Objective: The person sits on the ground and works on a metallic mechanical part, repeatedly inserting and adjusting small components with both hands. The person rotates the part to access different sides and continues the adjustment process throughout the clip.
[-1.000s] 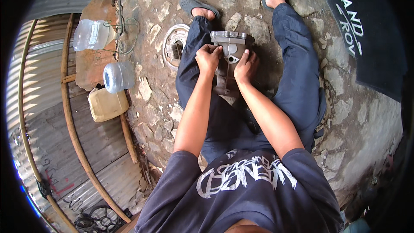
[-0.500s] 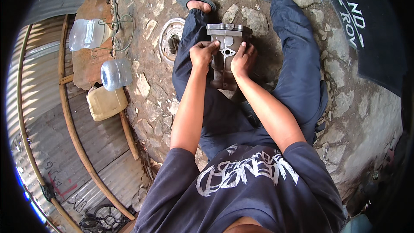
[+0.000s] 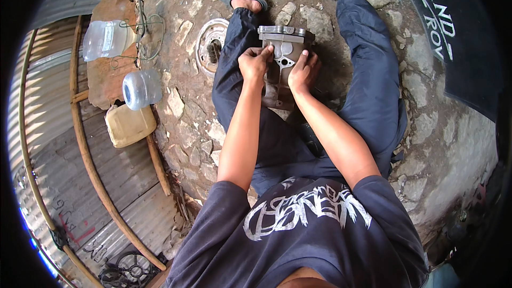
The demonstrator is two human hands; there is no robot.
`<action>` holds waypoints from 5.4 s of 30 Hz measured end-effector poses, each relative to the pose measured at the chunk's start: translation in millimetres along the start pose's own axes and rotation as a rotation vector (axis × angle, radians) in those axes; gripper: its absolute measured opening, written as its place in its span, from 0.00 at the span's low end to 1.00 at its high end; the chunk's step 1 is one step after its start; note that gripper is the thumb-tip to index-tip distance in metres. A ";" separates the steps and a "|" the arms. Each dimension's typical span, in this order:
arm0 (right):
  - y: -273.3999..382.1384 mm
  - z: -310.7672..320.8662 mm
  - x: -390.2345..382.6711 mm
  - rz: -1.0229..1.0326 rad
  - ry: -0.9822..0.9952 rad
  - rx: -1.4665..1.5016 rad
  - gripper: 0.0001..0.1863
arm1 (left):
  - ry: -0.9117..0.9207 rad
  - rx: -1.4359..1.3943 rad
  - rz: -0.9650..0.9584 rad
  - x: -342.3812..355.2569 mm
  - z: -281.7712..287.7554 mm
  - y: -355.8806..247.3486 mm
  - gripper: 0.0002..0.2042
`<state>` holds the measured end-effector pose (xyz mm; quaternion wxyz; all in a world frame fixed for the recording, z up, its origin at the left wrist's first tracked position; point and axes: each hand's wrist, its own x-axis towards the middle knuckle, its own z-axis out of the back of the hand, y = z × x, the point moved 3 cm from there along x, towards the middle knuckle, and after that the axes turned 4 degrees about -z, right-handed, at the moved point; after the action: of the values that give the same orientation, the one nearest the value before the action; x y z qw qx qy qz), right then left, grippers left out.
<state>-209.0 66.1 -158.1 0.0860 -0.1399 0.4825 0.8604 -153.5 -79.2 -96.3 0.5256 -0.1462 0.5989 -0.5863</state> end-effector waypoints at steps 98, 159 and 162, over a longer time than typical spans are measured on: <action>31.8 160.1 -38.4 -0.175 0.895 0.450 0.14 | -0.113 0.170 -0.560 -189.9 13.3 24.6 0.18; 47.9 67.0 9.5 0.441 0.341 0.001 0.14 | -0.213 0.619 -0.197 -68.2 -15.1 22.3 0.23; 52.7 64.3 -1.3 0.539 0.240 -0.039 0.12 | -0.207 0.620 -0.181 -66.8 -14.5 25.1 0.23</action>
<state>-232.9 93.7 -83.3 -0.2062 -0.1092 0.4923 0.8386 -127.0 -11.6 -90.7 0.5488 -0.0907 0.3202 -0.7669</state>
